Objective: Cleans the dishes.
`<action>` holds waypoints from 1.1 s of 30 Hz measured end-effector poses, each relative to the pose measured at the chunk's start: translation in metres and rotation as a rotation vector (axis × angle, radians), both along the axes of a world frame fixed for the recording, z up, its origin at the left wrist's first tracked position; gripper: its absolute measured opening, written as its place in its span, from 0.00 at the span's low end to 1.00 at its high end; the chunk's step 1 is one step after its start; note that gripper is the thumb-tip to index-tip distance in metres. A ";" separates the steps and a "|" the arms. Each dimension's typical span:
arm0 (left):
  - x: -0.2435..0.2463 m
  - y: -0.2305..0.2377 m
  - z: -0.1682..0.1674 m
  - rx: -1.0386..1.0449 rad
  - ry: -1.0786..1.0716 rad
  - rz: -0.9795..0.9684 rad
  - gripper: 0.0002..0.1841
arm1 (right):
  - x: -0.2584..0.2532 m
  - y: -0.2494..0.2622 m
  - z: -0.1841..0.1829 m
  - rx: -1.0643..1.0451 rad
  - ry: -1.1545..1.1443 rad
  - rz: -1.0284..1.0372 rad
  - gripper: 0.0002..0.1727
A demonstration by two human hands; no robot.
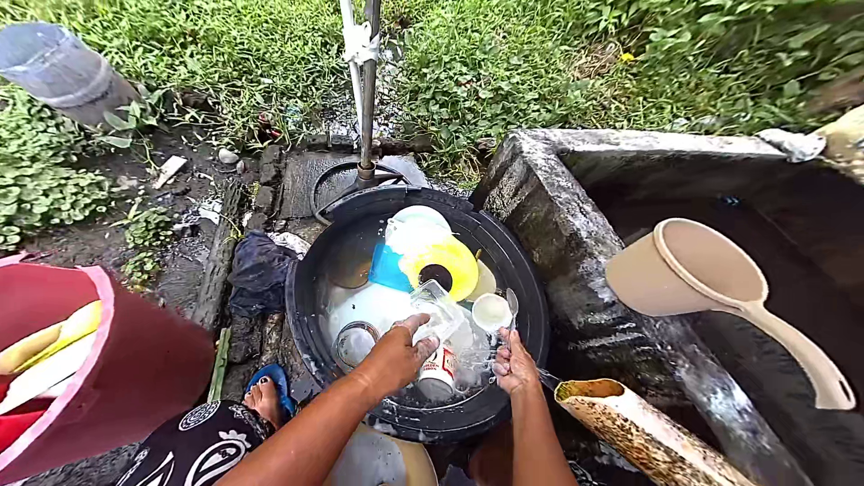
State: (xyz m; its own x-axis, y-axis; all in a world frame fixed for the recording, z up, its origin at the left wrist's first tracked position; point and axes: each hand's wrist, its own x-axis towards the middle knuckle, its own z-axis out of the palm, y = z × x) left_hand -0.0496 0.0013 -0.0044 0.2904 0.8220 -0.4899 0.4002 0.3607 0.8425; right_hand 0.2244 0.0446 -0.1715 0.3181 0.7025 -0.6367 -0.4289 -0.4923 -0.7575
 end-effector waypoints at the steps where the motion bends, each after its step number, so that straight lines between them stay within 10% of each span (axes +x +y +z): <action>1: 0.007 0.002 -0.004 0.012 0.056 -0.060 0.27 | 0.000 0.002 -0.001 -0.009 0.000 0.006 0.19; 9: 0.057 0.005 -0.043 0.070 0.300 -0.482 0.21 | 0.001 0.006 -0.002 0.157 0.146 0.018 0.20; 21: 0.193 0.051 -0.131 -0.230 -0.044 0.079 0.15 | 0.011 0.002 -0.001 0.156 0.308 0.009 0.14; 33: 0.160 0.013 -0.116 -0.279 0.015 -0.199 0.14 | 0.009 0.010 -0.001 0.070 0.368 -0.188 0.18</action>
State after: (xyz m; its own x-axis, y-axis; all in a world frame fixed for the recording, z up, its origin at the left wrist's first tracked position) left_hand 0.1109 0.0144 -0.1203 0.4230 0.5832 -0.6935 0.4976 0.4901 0.7157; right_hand 0.2337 0.0542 -0.1729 0.2045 0.6996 -0.6847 -0.7548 -0.3327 -0.5654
